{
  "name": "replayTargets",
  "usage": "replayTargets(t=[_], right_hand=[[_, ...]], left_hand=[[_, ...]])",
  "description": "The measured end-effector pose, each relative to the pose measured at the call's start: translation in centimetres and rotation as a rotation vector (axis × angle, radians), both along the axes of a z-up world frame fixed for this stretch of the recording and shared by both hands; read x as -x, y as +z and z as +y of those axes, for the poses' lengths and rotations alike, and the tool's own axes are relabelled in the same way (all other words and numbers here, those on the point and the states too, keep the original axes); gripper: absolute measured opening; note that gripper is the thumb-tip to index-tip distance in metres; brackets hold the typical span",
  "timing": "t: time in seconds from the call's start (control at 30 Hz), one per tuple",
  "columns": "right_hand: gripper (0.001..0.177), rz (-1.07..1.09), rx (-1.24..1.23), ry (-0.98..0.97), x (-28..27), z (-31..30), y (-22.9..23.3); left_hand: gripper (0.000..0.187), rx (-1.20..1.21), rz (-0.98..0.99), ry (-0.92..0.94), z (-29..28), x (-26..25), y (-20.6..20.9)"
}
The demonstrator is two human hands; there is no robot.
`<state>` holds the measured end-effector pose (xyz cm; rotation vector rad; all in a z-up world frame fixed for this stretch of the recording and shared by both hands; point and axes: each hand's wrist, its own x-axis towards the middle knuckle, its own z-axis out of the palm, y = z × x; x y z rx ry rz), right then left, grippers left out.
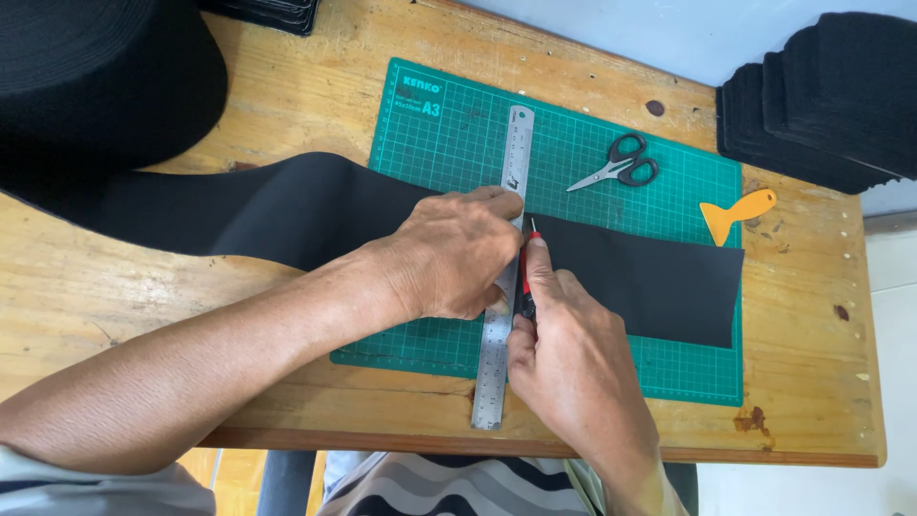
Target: The person aligns a strip of black fabric on a green cutting mat and uses a metal ruler to measure a specific length. They then use a red utility knife to cut the fabric along the ruler's edge. After cutting, the person lifts the cut piece and places the ruler on it to measure the width.
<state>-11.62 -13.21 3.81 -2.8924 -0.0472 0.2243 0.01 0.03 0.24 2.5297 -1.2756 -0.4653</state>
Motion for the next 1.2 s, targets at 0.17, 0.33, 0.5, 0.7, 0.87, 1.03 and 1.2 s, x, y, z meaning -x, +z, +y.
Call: replayTargets(t=[0.17,0.33,0.5,0.7,0.87,1.03,1.2], right_hand=[[0.076,-0.018,0.011,0.013,0.3,-0.2,0.0],[0.079,0.019,0.006,0.012,1.0,0.0,0.7],[0.079,0.058,0.05,0.02,1.8,-0.1,0.6],[0.081,0.136,0.032,0.013,3.0,0.1,1.1],[0.083,0.215,0.052,-0.001,4.0,0.0,1.1],[0.084,0.162,0.086,0.069,5.6,-0.3,0.6],[0.087,0.235,0.136,0.076,6.1,-0.2,0.6]], left_hand=[[0.047,0.021,-0.03,-0.009,0.1,0.0,-0.4],[0.047,0.006,0.008,-0.006,0.1,0.0,0.1],[0.045,0.006,-0.019,-0.003,0.1,0.0,-0.1],[0.051,-0.006,-0.02,0.0,-0.1,0.0,-0.2],[0.054,-0.018,0.0,0.003,-0.2,0.0,-0.2],[0.051,-0.041,0.017,0.006,-0.2,0.0,0.0],[0.053,-0.031,-0.004,0.001,-0.3,0.0,-0.2]])
